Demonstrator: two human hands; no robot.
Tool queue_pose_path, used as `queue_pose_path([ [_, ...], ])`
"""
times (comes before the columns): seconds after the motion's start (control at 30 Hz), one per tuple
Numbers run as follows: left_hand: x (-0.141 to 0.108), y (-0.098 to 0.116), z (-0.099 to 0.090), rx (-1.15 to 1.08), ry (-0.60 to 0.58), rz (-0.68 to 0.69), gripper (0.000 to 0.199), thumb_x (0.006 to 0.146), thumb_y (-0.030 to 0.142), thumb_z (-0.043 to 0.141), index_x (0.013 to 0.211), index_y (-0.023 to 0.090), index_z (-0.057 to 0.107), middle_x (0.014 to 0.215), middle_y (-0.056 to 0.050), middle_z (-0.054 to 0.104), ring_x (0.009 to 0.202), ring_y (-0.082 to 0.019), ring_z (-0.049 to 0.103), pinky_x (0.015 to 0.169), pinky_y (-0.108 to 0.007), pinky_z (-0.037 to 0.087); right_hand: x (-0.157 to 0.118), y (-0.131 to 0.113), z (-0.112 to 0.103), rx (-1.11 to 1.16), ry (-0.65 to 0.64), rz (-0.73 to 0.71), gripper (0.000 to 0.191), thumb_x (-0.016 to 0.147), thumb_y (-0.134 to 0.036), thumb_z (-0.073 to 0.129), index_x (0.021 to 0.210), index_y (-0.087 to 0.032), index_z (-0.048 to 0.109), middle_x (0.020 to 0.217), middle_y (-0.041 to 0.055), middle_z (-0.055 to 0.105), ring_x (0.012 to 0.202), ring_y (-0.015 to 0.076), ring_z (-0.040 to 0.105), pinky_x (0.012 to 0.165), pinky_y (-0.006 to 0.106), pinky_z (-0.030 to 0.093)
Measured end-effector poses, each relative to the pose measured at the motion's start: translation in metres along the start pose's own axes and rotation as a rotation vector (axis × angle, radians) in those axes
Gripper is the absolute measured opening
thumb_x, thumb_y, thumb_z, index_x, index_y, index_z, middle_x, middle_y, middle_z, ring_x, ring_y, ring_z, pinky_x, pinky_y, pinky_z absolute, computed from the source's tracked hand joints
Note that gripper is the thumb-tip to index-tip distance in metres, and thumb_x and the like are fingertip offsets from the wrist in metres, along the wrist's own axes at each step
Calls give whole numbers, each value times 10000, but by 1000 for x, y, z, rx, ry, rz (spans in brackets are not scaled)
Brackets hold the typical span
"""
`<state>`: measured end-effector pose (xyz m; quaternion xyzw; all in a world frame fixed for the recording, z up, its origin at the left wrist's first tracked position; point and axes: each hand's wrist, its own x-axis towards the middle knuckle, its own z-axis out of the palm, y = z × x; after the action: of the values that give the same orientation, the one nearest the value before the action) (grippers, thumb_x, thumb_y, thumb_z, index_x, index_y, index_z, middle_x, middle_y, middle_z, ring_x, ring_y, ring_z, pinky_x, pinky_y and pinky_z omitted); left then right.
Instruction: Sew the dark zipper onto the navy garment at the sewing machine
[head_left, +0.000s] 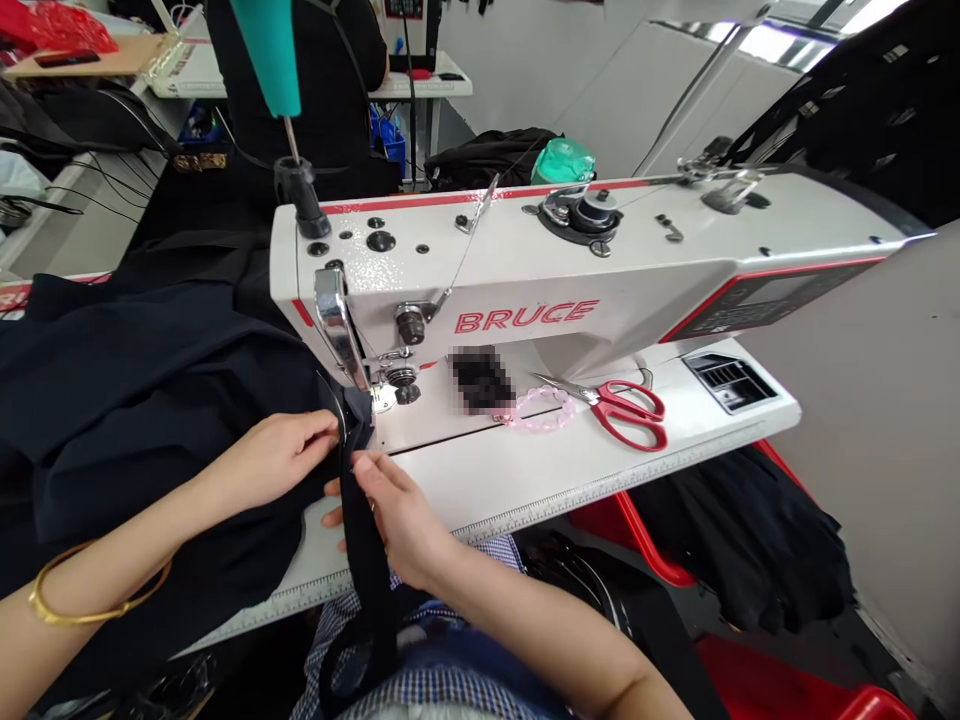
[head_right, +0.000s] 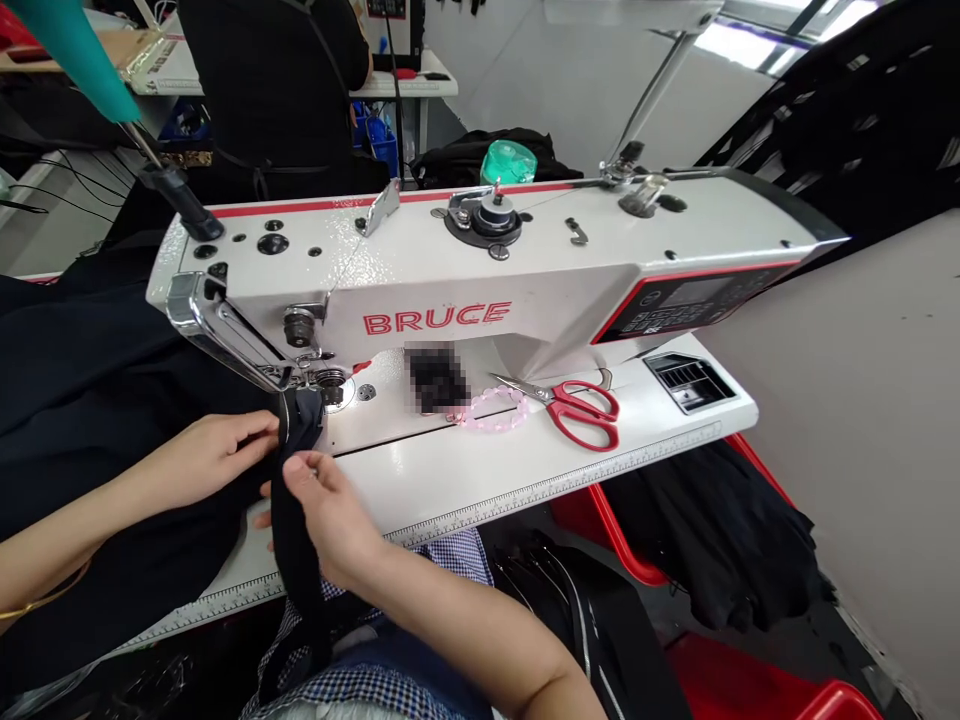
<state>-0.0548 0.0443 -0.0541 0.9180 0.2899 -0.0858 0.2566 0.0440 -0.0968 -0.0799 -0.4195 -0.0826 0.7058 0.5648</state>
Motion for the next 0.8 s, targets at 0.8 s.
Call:
queue_pose_path([
  [0.8, -34, 13, 13, -198, -126, 21, 302, 867, 423, 352, 755, 211, 536, 718, 30, 585, 652, -119, 539, 597, -213, 391, 39, -35, -16, -1294, 212, -485, 293, 844, -183, 341, 1031, -196, 567, 694, -5, 619, 644, 135, 572, 668, 247, 421],
])
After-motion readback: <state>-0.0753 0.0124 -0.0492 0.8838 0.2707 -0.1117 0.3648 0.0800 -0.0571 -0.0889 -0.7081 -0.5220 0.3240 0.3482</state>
